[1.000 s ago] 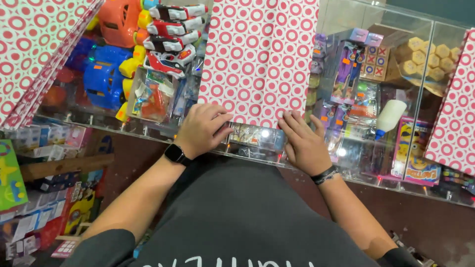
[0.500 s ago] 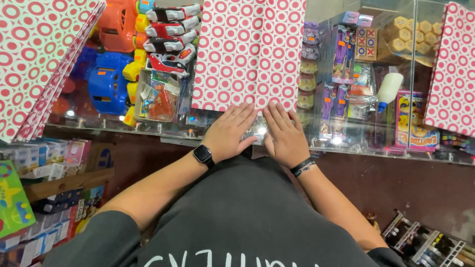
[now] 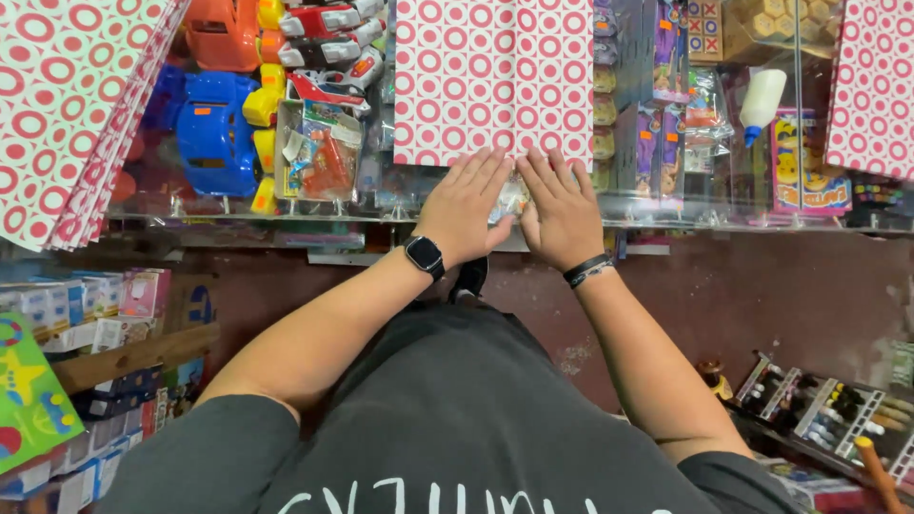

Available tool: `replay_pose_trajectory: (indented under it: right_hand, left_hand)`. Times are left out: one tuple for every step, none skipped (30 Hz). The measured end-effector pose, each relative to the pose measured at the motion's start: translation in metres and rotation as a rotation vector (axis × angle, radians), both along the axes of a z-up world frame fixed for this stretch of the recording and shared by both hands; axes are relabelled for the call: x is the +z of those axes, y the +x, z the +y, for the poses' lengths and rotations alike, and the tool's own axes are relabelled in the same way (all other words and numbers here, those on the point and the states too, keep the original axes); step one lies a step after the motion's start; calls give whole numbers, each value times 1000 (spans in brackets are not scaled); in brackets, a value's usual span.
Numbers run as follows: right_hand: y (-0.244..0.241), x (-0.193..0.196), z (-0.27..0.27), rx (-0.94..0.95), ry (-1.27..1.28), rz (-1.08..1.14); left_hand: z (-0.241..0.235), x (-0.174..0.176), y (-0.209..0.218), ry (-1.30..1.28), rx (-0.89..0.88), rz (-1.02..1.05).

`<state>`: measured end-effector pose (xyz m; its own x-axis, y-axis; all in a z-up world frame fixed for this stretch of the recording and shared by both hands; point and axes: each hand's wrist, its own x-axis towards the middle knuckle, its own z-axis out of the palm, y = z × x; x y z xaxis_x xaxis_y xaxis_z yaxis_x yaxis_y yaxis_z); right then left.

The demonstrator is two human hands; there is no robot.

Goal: Assembling paper bags by folding patterned paper sheets and applying glue at a checkout counter.

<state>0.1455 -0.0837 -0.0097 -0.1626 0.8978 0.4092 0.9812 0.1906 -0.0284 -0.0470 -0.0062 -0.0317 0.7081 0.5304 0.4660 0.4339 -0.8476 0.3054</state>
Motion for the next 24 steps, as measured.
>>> replay_pose_trajectory:
  right_hand:
    - [2,-4,2,-18,17,-1]
    - [5,-7,-5,-20,15,-10]
    - [9,-8,-7,-67,-6,21]
    - [13,-9,-10,-114,-27,52]
    - [15,-6,-13,-113,-25,48]
    - [17,-2,-16,-145,-33,43]
    - [19,1,-19,-181,-40,37]
    - [22,-1,-22,-184,-36,31]
    - [27,-2,-24,-220,-50,37]
    - [33,-3,-26,-257,-64,43]
    - [34,-1,-26,-250,-61,39]
    - [35,1,-27,-263,-83,41]
    - [35,2,-29,-280,-105,44]
    - [34,2,-31,-278,-102,42]
    - [33,2,-30,-289,-113,35]
    - [33,3,-30,-301,-123,28]
    - [32,4,-30,-299,-116,25]
    - [31,4,-31,-304,-125,29]
    - [30,5,-31,-311,-135,35]
    - [30,4,-34,-310,-129,33]
    - [30,3,-36,-312,-134,5]
    - [30,2,-38,-315,-140,-24]
    - [26,4,-41,-320,-138,-21]
    - [22,5,-44,-330,-142,-15]
  left_hand:
    - [3,-2,0,8,8,-1]
    - [-1,-2,-2,6,6,-10]
    - [0,-1,-5,9,26,-3]
    - [1,1,-7,13,46,3]
    - [1,-2,-10,15,46,-2]
    - [0,-5,-13,5,73,-2]
    - [2,-7,-16,-4,96,-3]
    - [-1,-5,-25,-1,93,-9]
    - [-2,-1,-33,-2,128,13]
    - [-3,2,-40,-3,162,34]
    - [-4,3,-46,-1,169,30]
    - [-5,4,-53,-9,193,48]
    - [-6,5,-59,-18,214,68]
    - [-8,4,-61,-16,216,66]
    - [-8,3,-64,-6,236,86]
    - [-7,2,-66,4,257,105]
    - [-8,5,-67,10,260,100]
    - [-9,7,-67,-21,280,130]
    - [-10,10,-69,-53,300,161]
    - [-11,12,-70,-47,302,157]
    - [-12,14,-71,-79,322,179]
    - [-12,16,-72,-111,343,200]
    - [-11,21,-76,-108,339,202]
    - [-11,25,-79,-135,368,244]
